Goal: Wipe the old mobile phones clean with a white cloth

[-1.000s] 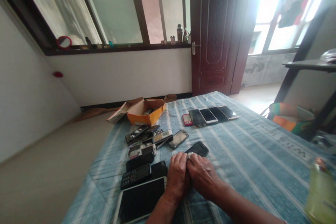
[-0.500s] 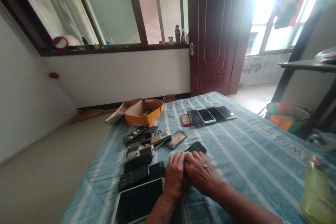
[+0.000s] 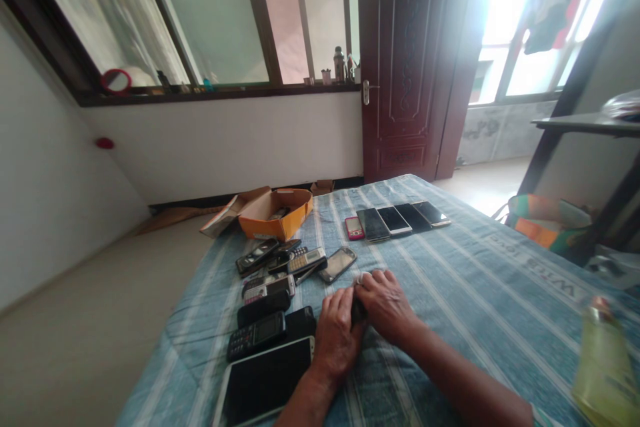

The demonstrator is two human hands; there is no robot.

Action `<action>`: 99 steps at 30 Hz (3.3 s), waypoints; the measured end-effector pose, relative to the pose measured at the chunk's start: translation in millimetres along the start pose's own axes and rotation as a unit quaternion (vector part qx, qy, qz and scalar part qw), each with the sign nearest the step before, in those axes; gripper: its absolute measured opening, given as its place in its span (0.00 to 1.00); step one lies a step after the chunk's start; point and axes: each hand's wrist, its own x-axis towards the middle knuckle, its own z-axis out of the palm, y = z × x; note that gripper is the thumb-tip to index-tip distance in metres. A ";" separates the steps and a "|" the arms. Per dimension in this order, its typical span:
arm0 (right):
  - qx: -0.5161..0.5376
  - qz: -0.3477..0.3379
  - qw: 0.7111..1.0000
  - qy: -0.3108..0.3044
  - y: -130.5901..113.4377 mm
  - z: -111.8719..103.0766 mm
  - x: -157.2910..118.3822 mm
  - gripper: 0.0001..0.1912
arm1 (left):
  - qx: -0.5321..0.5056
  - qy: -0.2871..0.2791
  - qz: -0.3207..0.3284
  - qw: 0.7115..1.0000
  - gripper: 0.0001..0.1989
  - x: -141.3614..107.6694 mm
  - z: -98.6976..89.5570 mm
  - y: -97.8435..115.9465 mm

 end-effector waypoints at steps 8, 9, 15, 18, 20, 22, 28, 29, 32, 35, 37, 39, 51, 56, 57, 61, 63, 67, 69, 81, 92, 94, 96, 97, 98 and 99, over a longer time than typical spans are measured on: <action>-0.037 0.094 0.995 0.009 17.5 -0.8 0.2 0.14 | 0.018 -0.018 -0.033 0.999 0.27 -0.6 -1.2 5.6; -0.034 0.088 0.996 0.006 16.4 -0.1 0.0 0.13 | 0.014 -0.019 -0.036 0.999 0.28 -0.8 -1.0 5.5; 0.038 -0.034 0.999 0.012 -2.9 9.6 -2.1 0.08 | -0.018 -0.014 -0.019 1.000 0.28 -1.6 -0.5 6.2; 0.079 -0.085 0.993 0.036 -8.5 14.6 -3.7 0.09 | -0.024 -0.002 0.006 1.000 0.27 -2.3 -1.1 6.7; 0.086 -0.090 0.991 0.049 -8.4 16.6 -4.2 0.09 | -0.023 0.003 0.011 1.000 0.27 -3.0 -1.1 6.3; 0.083 -0.087 0.991 0.056 -6.9 17.7 -4.0 0.09 | -0.021 0.003 0.008 1.000 0.27 -3.6 -0.6 5.1; 0.058 -0.072 0.994 0.059 -4.9 19.6 -2.8 0.08 | -0.006 -0.011 0.006 1.000 0.28 -4.5 2.6 -0.4; 0.057 -0.075 0.994 0.058 -4.9 20.1 -3.0 0.08 | -0.003 -0.011 0.007 1.000 0.28 -4.6 3.2 -1.3; 0.057 -0.083 0.993 0.064 -5.1 21.1 -3.8 0.08 | 0.009 -0.008 0.004 1.000 0.28 -4.7 5.1 -3.5; 0.056 -0.080 0.993 0.067 -5.8 20.4 -4.1 0.07 | 0.018 0.000 0.008 1.000 0.25 -4.2 6.3 -4.3; 0.055 -0.072 0.994 0.058 -5.5 18.7 -3.6 0.05 | 0.018 0.007 0.014 1.000 0.24 -3.2 5.7 -3.1; 0.050 -0.058 0.996 0.043 -3.4 16.2 -2.7 0.05 | 0.014 0.010 0.009 1.000 0.23 -1.9 3.6 -0.2; -0.070 0.109 0.991 0.024 21.5 14.8 -2.3 0.12 | 0.023 -0.017 -0.040 0.999 0.25 -0.1 -3.5 10.5; -0.085 0.041 0.993 0.067 5.4 24.1 -8.3 0.09 | 0.007 -0.006 -0.025 1.000 0.25 -1.7 0.0 4.7; -0.079 0.024 0.994 0.077 1.1 25.4 -10.0 0.09 | 0.005 -0.003 -0.023 1.000 0.25 -1.7 0.9 3.5; -0.048 -0.023 0.992 0.113 -14.8 26.8 -18.5 0.06 | 0.007 0.009 -0.023 1.000 0.22 -0.5 3.4 0.6; -0.036 -0.034 0.991 0.124 -18.5 26.0 -23.7 0.05 | 0.012 0.003 -0.035 0.999 0.23 0.2 2.9 1.0; -0.042 -0.018 0.990 0.132 -10.4 25.2 -33.6 0.08 | 0.020 -0.042 -0.070 0.997 0.27 2.0 -2.8 6.5; -0.061 0.015 0.989 0.135 0.1 25.4 -36.8 0.10 | 0.020 -0.063 -0.080 0.995 0.29 3.5 -7.3 10.9; -0.137 0.039 0.970 0.197 -5.2 45.6 -41.1 0.15 | 0.010 -0.118 -0.081 0.990 0.31 19.6 -18.5 9.7; -0.080 -0.035 0.972 0.216 -20.4 37.7 -35.7 0.16 | 0.008 -0.125 -0.069 0.990 0.31 19.0 -18.8 5.3; -0.070 -0.034 0.978 0.194 -14.5 34.4 -35.3 0.14 | 0.007 -0.129 -0.071 0.989 0.30 19.2 -19.6 5.3; -0.064 -0.024 0.980 0.187 -9.0 33.3 -33.9 0.13 | 0.003 -0.131 -0.069 0.989 0.30 18.8 -20.3 4.3; -0.060 -0.019 0.981 0.185 -6.5 33.2 -33.1 0.12 | 0.001 -0.133 -0.067 0.989 0.30 18.6 -20.7 3.6; -0.056 -0.015 0.982 0.181 -4.6 33.2 -32.2 0.12 | -0.001 -0.135 -0.065 0.989 0.30 18.6 -21.2 2.7; -0.052 -0.013 0.983 0.175 -3.2 32.9 -31.5 0.11 | -0.002 -0.138 -0.064 0.988 0.31 18.8 -21.8 2.0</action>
